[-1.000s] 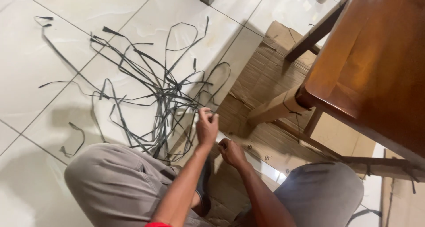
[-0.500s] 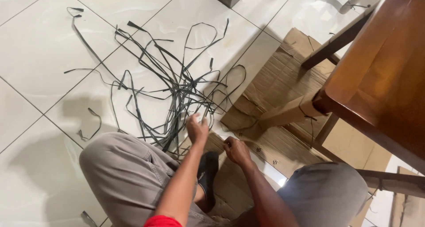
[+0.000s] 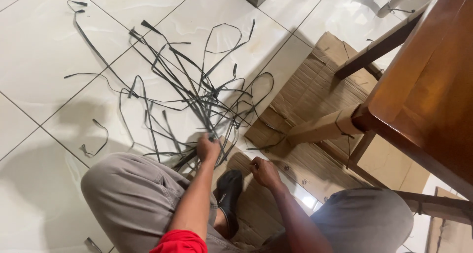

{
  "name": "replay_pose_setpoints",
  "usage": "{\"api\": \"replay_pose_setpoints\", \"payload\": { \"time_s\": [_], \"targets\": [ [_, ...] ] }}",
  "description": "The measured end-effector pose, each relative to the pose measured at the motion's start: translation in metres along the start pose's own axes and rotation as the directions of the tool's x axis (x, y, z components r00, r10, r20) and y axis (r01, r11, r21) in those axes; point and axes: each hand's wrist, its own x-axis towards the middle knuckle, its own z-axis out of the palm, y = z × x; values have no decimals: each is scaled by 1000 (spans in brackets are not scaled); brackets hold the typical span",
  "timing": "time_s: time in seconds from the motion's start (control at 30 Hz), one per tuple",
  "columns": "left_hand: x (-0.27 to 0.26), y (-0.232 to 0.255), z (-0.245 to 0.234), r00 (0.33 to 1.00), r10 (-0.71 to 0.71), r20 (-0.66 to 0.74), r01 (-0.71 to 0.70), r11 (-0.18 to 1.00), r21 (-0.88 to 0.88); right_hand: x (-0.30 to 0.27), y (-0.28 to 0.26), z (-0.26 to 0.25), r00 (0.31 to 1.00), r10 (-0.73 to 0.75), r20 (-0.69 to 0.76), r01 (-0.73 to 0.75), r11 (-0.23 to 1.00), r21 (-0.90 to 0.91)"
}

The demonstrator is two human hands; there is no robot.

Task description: Wrapping a wooden chair leg with cardboard and securing it with multiple plastic straps

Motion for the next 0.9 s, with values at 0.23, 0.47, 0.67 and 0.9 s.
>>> {"api": "replay_pose_setpoints", "payload": {
  "time_s": [0.23,0.47,0.67,0.9],
  "targets": [
    [-34,17,-19,961,265,82,-273,956,109,3,8,5,999,-38,-10,38,999,5],
    [-23,19,-11,947,214,-242,-227,974,-27,9,11,11,998,-53,-31,54,999,10],
    [26,-4,4,820,-437,-369,210,830,-516,11,10,13,999,-39,-11,39,999,25],
    [-16,51,-60,710,-321,-626,-21,880,-475,13,10,12,1000,-24,-7,25,999,43]
  ]
}}
